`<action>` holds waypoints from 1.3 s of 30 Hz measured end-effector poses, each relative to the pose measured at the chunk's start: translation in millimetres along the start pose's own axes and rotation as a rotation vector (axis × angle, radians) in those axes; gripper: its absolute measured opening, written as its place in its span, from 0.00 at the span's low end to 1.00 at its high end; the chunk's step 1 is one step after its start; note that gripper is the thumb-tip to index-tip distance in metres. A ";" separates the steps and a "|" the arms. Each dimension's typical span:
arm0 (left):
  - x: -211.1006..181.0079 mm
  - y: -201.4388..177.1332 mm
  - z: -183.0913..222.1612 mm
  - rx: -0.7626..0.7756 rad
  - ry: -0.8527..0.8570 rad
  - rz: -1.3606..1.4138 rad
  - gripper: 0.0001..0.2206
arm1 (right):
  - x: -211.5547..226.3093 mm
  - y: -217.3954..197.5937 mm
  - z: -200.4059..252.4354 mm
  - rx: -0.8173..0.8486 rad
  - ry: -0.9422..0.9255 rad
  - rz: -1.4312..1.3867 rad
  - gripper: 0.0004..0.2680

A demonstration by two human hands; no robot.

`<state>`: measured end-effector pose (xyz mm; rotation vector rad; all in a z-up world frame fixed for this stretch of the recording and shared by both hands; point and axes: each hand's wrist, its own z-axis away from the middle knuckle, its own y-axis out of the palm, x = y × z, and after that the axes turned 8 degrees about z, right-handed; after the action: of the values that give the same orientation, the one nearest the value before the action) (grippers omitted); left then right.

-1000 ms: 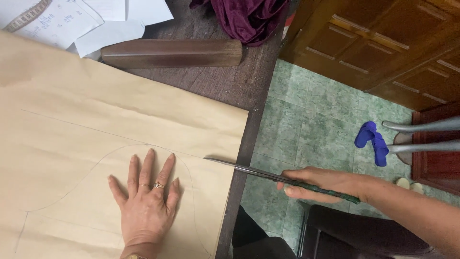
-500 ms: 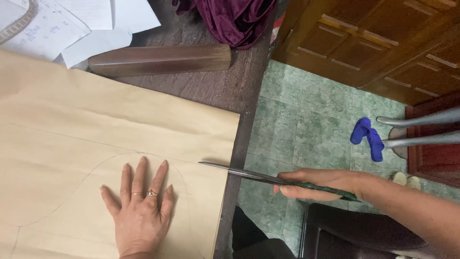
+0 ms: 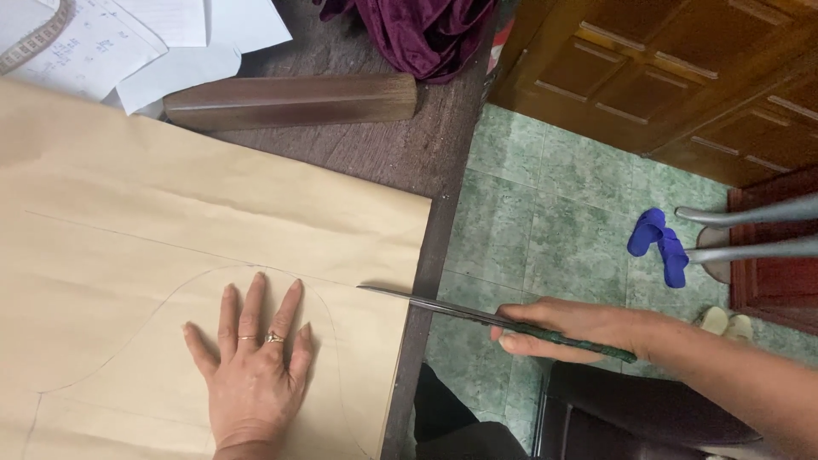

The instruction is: Cutting a garment pattern out of brown paper using large fabric scissors

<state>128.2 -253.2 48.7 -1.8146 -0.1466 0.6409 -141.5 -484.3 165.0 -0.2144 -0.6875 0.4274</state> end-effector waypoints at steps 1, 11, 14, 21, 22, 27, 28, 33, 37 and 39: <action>0.5 0.4 0.1 0.007 -0.002 -0.002 0.24 | -0.9 0.0 -0.7 0.007 0.006 -0.013 0.12; 0.4 -0.3 -0.4 -0.013 0.015 -0.007 0.23 | 5.1 -0.4 0.1 -0.035 -0.031 0.004 0.10; -1.0 -1.2 -0.3 -0.048 0.037 -0.020 0.24 | -5.7 3.1 -4.9 -0.034 -0.092 -0.014 0.09; 0.5 -0.2 -0.7 0.028 -0.019 -0.016 0.24 | -11.1 6.8 -9.6 -0.051 -0.021 0.039 0.11; 0.7 -0.4 -0.7 0.007 0.003 -0.017 0.24 | -14.1 8.0 -11.2 -0.056 -0.012 0.021 0.11; -1.4 -1.1 -0.8 -0.024 0.009 -0.016 0.24 | -13.0 8.0 -9.7 -0.083 -0.094 0.005 0.11; -1.6 -1.0 -0.8 -0.030 0.016 -0.031 0.24 | -11.6 7.2 -8.7 -0.067 -0.098 0.014 0.11; -1.3 0.0 -0.4 -0.038 0.014 -0.033 0.25 | 3.9 1.0 -14.6 0.050 0.030 -0.093 0.17; -0.6 -0.1 -1.2 -0.048 0.038 -0.054 0.27 | 32.5 -1.1 -21.7 0.000 0.070 0.037 0.19; -0.1 0.0 -1.0 -0.044 0.035 -0.055 0.28 | 31.6 -0.7 -27.7 -0.019 0.019 0.051 0.15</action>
<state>128.6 -254.1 49.0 -1.8570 -0.1879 0.5701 -101.4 -472.1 162.2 -0.2544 -0.6690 0.4668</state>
